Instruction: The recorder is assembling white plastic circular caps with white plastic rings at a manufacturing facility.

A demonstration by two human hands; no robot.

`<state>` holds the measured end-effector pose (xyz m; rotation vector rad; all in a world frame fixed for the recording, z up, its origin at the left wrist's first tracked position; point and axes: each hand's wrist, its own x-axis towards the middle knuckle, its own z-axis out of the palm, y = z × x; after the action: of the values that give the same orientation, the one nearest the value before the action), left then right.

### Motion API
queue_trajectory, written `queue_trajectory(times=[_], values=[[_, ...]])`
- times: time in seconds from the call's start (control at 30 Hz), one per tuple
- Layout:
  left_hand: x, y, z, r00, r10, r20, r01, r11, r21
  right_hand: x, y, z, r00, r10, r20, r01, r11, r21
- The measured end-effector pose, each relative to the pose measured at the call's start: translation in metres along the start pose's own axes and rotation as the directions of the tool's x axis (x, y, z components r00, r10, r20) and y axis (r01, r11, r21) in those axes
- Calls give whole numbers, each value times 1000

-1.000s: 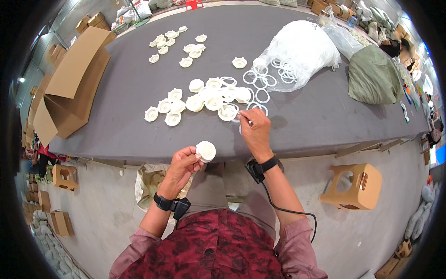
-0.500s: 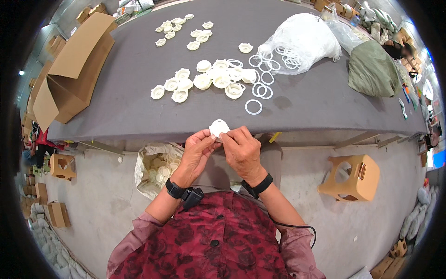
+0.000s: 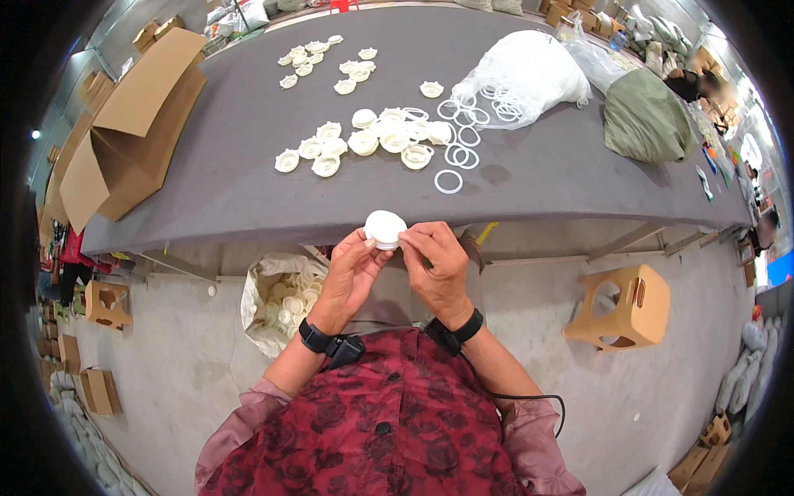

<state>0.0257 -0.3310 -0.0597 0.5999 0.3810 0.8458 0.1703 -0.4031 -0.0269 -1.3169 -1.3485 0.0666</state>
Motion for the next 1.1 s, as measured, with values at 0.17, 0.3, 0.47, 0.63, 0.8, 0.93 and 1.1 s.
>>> queue_trajectory(times=[0.17,0.3,0.47,0.63,0.8,0.93,1.1], values=[[-3,-11,0,997,42,71,-36,996,-83,-6,-1,2,900,432,68,-419,808,413],[-1,-9,0,993,60,104,-63,998,27,-5,4,-2,836,522,171,-501,598,626],[-1,-8,-8,994,7,114,-23,991,134,-13,22,-9,862,445,241,-500,674,544],[3,-1,-15,984,-126,125,102,979,179,-13,31,-16,828,441,345,-557,576,599],[10,1,-22,971,-184,154,137,952,275,-6,39,-25,769,448,456,-638,589,496],[18,7,-18,948,-223,229,80,859,506,-2,48,-29,744,421,519,-652,626,427],[31,13,-22,929,-283,241,34,710,704,0,55,-29,709,451,542,-689,607,397]])
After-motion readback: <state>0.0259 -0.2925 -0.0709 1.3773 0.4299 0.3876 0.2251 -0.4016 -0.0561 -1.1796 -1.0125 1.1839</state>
